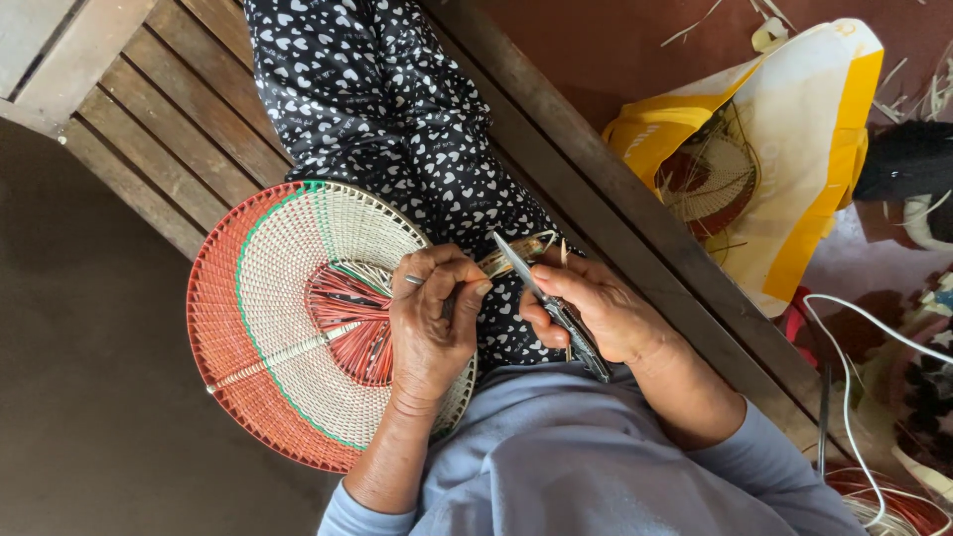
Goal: Weaving and trimming a decorative hand fan using natural fibers and a knife
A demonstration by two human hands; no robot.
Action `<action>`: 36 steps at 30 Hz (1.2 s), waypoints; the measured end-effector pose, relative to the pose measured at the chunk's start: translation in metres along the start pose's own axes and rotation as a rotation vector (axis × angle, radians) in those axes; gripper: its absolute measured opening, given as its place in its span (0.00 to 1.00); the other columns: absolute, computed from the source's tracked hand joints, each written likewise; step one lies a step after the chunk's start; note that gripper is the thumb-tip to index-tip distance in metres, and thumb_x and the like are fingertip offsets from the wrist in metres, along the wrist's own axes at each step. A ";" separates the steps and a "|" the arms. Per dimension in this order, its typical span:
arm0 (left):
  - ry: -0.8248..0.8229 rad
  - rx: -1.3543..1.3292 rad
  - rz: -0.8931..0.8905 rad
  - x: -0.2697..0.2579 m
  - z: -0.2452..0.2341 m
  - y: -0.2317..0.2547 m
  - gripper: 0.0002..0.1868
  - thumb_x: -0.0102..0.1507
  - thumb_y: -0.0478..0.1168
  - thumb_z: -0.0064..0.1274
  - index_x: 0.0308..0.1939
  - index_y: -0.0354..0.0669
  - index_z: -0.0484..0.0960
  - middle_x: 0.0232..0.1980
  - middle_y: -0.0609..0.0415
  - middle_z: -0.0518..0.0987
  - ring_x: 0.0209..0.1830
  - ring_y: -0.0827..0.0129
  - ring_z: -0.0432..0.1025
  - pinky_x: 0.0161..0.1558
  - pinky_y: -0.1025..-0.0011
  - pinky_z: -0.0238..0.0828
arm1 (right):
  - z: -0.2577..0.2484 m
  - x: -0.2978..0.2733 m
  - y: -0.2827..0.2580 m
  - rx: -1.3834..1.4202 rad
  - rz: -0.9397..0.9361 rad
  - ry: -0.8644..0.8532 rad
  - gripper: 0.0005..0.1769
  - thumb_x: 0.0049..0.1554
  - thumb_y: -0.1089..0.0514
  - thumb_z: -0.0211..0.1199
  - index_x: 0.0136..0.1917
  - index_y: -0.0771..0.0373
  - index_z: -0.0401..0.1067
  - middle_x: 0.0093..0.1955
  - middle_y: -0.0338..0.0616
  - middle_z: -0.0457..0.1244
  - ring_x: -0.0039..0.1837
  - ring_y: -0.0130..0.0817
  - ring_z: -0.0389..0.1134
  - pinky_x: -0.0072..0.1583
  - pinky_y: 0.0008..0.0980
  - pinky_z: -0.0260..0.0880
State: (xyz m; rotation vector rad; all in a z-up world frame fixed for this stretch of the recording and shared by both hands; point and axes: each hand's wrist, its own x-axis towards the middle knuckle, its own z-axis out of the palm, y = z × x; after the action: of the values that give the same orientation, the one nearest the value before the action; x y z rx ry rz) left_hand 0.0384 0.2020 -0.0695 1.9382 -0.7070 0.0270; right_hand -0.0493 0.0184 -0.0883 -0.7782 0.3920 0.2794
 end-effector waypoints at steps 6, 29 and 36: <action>-0.018 0.011 -0.018 0.003 0.000 0.005 0.05 0.65 0.41 0.61 0.35 0.49 0.82 0.42 0.55 0.79 0.44 0.58 0.74 0.53 0.64 0.68 | 0.001 -0.001 -0.001 -0.007 -0.001 0.043 0.14 0.66 0.55 0.56 0.50 0.70 0.67 0.29 0.52 0.59 0.25 0.31 0.59 0.29 0.31 0.63; -0.031 -0.026 0.109 0.003 0.020 0.047 0.07 0.67 0.48 0.55 0.36 0.58 0.86 0.41 0.61 0.78 0.43 0.61 0.71 0.53 0.64 0.67 | -0.012 0.032 0.031 -0.108 -0.019 0.326 0.09 0.61 0.53 0.62 0.46 0.61 0.75 0.38 0.44 0.62 0.40 0.34 0.64 0.38 0.34 0.69; -0.165 0.124 0.460 0.063 0.076 0.108 0.09 0.71 0.49 0.48 0.52 0.64 0.83 0.48 0.62 0.79 0.47 0.61 0.74 0.48 0.56 0.61 | 0.001 0.015 0.007 0.026 0.035 0.305 0.13 0.60 0.51 0.64 0.41 0.61 0.68 0.28 0.44 0.59 0.25 0.30 0.59 0.27 0.28 0.62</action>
State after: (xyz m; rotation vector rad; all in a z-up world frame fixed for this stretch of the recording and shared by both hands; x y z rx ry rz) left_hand 0.0171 0.0769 0.0032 1.8687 -1.2767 0.2004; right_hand -0.0383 0.0253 -0.0981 -0.7910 0.6960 0.1879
